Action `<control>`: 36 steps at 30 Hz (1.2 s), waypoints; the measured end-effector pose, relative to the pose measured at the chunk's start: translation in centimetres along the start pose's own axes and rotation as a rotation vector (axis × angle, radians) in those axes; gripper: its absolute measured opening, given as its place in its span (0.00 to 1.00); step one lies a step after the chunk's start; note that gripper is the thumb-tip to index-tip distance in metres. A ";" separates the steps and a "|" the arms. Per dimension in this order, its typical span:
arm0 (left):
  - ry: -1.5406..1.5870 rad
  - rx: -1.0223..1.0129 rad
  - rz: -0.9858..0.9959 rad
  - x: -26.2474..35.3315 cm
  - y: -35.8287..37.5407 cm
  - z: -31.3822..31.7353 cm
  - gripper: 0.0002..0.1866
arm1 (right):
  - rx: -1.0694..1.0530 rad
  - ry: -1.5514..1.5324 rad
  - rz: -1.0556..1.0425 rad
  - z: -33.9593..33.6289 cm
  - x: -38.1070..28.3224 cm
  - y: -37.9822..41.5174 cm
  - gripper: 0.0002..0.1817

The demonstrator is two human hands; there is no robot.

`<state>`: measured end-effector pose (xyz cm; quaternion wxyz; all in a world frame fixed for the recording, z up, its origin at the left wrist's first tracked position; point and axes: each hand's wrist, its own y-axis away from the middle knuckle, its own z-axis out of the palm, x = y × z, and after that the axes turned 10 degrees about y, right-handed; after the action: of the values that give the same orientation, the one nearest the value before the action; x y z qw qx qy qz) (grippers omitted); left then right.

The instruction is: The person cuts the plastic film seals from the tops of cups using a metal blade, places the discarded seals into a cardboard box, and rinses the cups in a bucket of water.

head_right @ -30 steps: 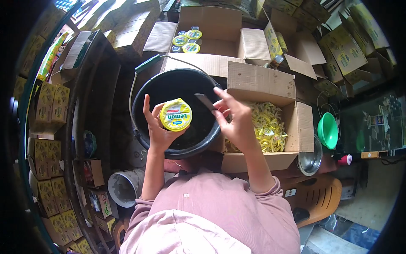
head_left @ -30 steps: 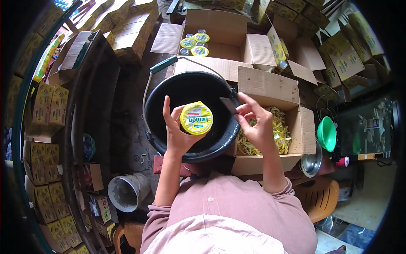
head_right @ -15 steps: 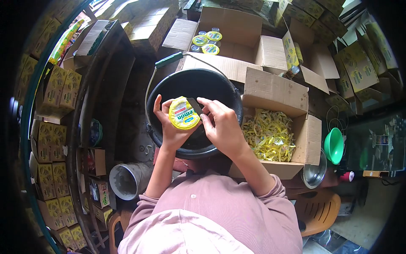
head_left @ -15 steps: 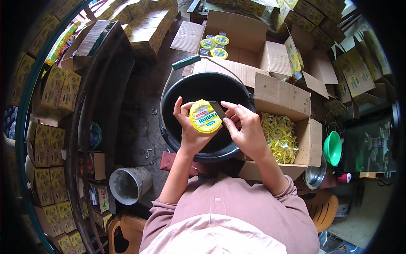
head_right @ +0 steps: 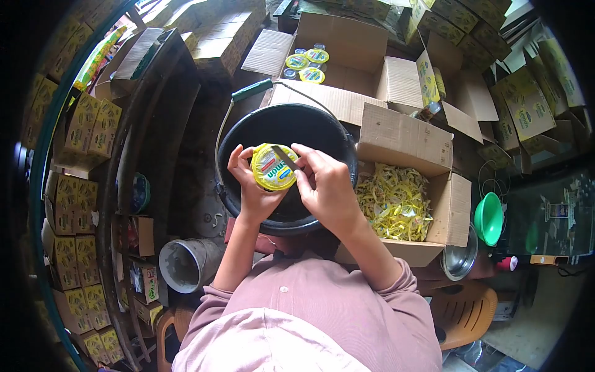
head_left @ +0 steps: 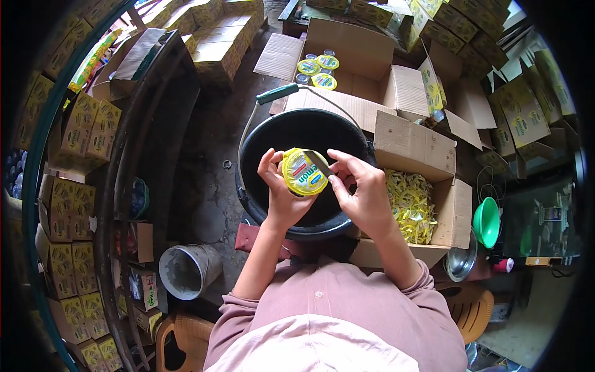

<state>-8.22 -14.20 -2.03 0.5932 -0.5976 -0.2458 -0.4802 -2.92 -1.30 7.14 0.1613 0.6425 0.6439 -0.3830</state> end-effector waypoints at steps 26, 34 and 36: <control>-0.026 -0.055 0.003 -0.5 0.4 -0.1 0.55 | -0.075 0.266 -0.148 1.4 -0.5 0.7 0.12; -0.009 -0.055 -0.005 -0.2 0.3 0.1 0.53 | -0.058 0.257 -0.137 1.2 -0.2 1.3 0.12; -0.015 -0.053 -0.007 -0.1 0.3 0.0 0.54 | -0.056 0.262 -0.133 1.2 -0.2 1.3 0.12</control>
<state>-8.03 -14.21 -2.29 0.5735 -0.6159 -0.2394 -0.4843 -1.96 -2.42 6.10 0.0680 0.6382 0.7108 -0.2877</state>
